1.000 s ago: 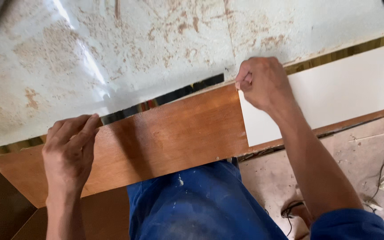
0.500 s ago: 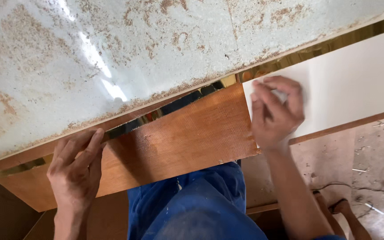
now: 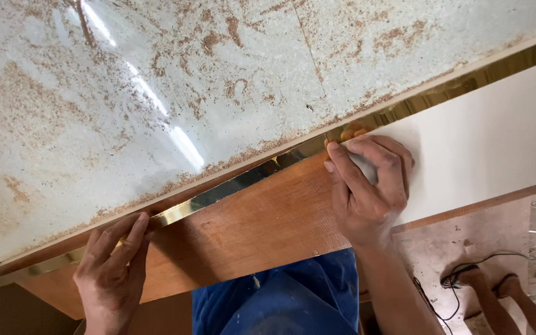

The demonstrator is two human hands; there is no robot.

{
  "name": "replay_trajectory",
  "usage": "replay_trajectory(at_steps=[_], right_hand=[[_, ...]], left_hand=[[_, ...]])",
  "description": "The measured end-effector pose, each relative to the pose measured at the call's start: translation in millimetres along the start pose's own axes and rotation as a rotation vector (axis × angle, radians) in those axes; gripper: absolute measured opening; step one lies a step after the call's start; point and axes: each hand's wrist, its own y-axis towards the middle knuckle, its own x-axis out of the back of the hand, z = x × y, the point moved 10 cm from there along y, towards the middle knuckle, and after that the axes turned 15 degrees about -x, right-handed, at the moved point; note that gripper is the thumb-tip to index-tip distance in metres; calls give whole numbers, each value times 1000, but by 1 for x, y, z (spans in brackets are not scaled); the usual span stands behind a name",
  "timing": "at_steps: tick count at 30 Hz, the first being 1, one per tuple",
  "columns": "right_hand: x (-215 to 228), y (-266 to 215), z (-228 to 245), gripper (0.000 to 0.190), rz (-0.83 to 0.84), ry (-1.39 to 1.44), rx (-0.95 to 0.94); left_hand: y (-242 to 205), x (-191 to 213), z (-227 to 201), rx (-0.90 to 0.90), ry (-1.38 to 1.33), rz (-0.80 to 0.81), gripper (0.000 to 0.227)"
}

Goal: The person applies a gold-colored decorative trim strip to the edge of a wooden panel, pressing it down by hand and then attaching a white panel piece to the assembly.

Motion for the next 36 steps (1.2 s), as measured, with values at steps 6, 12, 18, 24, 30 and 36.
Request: replay_trajectory(at_steps=[6,12,18,24,30,36], right_hand=[[-1,3,-4,14,37,-10,-83],[-3,13,-55,17,114,102,-53],[-13,47,-13,11,333,-41,17],[-16,44,-12,6,309,-111,78],[-21,38,-35,20,353,-54,30],[11,53,-53,13,271,211,-120]], left_hand=[[1,-9,9,-8,19,34,23],[1,-9,10,-66,84,60,23],[7,-9,9,-50,30,59,22],[7,-8,9,-33,12,55,24],[8,-7,9,-16,-11,57,23],[7,-8,8,-14,23,62,25]])
